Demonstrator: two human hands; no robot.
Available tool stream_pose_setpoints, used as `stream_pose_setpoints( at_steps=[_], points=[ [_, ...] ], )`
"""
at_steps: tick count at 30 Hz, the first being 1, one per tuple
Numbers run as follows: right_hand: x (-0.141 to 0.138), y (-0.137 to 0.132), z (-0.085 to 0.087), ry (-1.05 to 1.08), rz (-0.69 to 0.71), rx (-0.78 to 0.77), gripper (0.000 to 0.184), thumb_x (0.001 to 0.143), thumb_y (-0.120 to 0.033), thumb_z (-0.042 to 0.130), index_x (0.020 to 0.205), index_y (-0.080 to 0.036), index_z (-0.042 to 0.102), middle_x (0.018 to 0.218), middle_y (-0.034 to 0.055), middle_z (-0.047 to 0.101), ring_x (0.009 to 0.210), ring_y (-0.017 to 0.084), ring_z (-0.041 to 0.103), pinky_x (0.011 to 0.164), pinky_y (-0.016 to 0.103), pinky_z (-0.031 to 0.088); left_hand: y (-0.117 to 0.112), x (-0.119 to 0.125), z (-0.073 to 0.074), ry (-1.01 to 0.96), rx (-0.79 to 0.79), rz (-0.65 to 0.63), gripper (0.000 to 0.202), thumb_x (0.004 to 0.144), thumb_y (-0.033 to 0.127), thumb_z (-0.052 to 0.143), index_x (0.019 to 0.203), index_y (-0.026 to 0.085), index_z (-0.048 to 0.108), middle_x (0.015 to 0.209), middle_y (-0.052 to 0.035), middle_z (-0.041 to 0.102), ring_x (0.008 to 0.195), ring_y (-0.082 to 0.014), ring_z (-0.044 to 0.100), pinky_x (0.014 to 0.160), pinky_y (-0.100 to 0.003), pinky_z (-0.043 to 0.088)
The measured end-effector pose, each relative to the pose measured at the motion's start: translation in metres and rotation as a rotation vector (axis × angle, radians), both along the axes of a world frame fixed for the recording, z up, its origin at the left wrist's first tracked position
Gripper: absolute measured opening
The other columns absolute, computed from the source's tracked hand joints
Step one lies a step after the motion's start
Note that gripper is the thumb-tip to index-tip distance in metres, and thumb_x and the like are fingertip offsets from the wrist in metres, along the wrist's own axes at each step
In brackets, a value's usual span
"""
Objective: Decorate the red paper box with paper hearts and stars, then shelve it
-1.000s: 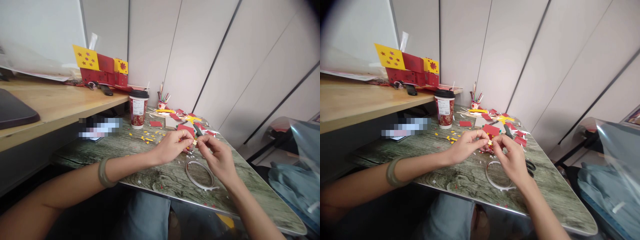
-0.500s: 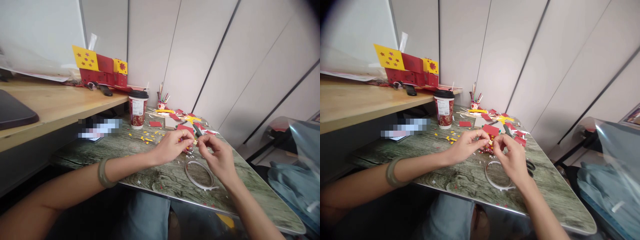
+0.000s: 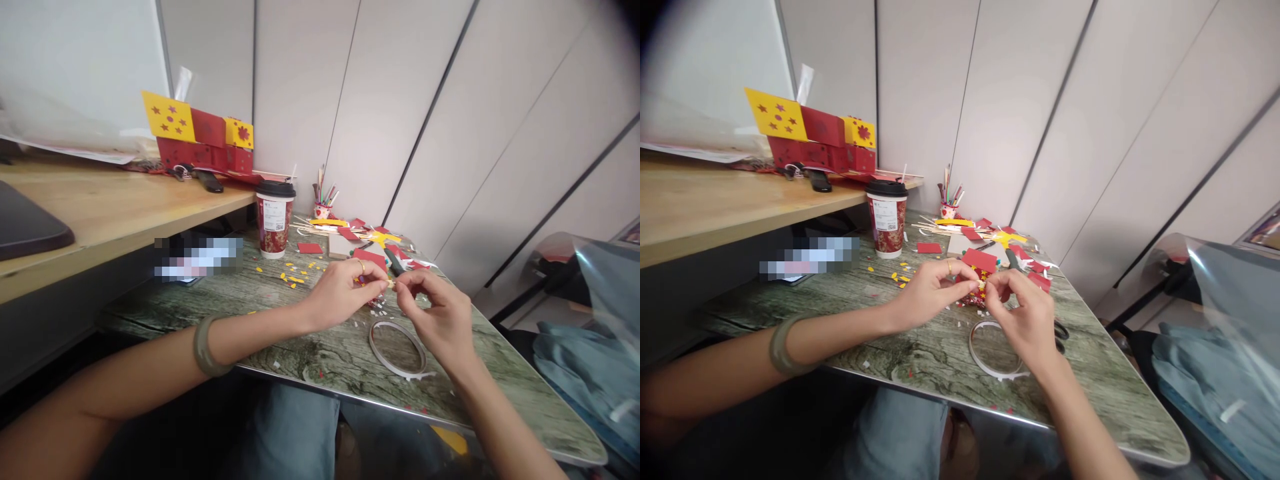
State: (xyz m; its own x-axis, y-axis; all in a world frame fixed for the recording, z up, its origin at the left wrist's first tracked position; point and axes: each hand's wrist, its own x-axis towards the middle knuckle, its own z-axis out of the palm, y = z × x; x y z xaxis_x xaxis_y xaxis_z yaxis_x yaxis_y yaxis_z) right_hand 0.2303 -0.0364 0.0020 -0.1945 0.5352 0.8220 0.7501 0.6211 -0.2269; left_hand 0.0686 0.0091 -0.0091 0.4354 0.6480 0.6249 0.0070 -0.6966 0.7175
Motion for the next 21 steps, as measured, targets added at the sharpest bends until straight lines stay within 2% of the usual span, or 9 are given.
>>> stream_pose_setpoints(
  at_steps=[7, 11, 13, 17, 19, 21],
  points=[
    [0.0, -0.003, 0.001, -0.005, 0.022, 0.015, 0.007, 0.08, -0.014, 0.055, 0.075, -0.019, 0.057, 0.069, -0.0022, 0.058, 0.058, 0.01, 0.05, 0.058, 0.023, 0.04, 0.001, 0.0, -0.001, -0.029, 0.069, 0.027, 0.013, 0.08, 0.024, 0.055, 0.084, 0.016, 0.065, 0.08, -0.0022, 0.064, 0.077, -0.0118, 0.058, 0.068, -0.022, 0.046],
    [0.0, -0.003, 0.0, 0.015, 0.015, 0.021, 0.009, 0.08, -0.014, 0.054, 0.072, -0.019, 0.057, 0.068, -0.0024, 0.058, 0.058, 0.01, 0.05, 0.059, 0.023, 0.04, 0.003, 0.001, -0.003, -0.04, 0.19, 0.059, 0.013, 0.08, 0.023, 0.056, 0.082, 0.016, 0.067, 0.078, -0.0025, 0.065, 0.073, -0.0114, 0.058, 0.066, -0.023, 0.046],
    [0.001, -0.002, -0.001, 0.044, 0.019, 0.002, 0.01, 0.08, -0.015, 0.054, 0.071, -0.019, 0.057, 0.068, -0.0024, 0.058, 0.06, 0.011, 0.051, 0.058, 0.022, 0.04, 0.004, 0.0, -0.003, -0.068, 0.337, 0.085, 0.011, 0.08, 0.02, 0.057, 0.08, 0.015, 0.066, 0.076, -0.0027, 0.066, 0.073, -0.0116, 0.058, 0.068, -0.025, 0.047],
    [0.004, 0.0, -0.001, 0.174, -0.017, -0.041, 0.01, 0.079, -0.02, 0.056, 0.07, -0.019, 0.057, 0.067, -0.0026, 0.057, 0.059, 0.011, 0.05, 0.057, 0.022, 0.039, 0.007, -0.003, -0.002, -0.094, 0.775, 0.141, 0.01, 0.08, 0.014, 0.055, 0.083, 0.013, 0.065, 0.076, -0.0039, 0.067, 0.075, -0.0119, 0.057, 0.074, -0.028, 0.048],
    [0.007, 0.001, -0.001, 0.236, -0.078, -0.07, 0.013, 0.08, -0.024, 0.056, 0.068, -0.019, 0.057, 0.063, -0.0032, 0.056, 0.056, 0.01, 0.049, 0.055, 0.022, 0.038, 0.009, -0.006, -0.002, -0.077, 0.966, 0.199, 0.012, 0.079, 0.013, 0.056, 0.089, 0.013, 0.064, 0.079, -0.0044, 0.068, 0.076, -0.0119, 0.056, 0.072, -0.027, 0.049],
    [0.011, 0.003, -0.001, 0.234, -0.198, -0.056, 0.02, 0.082, -0.029, 0.055, 0.064, -0.018, 0.056, 0.058, -0.0034, 0.054, 0.051, 0.01, 0.047, 0.052, 0.022, 0.036, 0.01, -0.008, -0.002, -0.074, 1.096, 0.27, 0.015, 0.077, 0.012, 0.059, 0.092, 0.013, 0.063, 0.082, -0.0041, 0.068, 0.078, -0.0124, 0.055, 0.069, -0.025, 0.05]
  ],
)
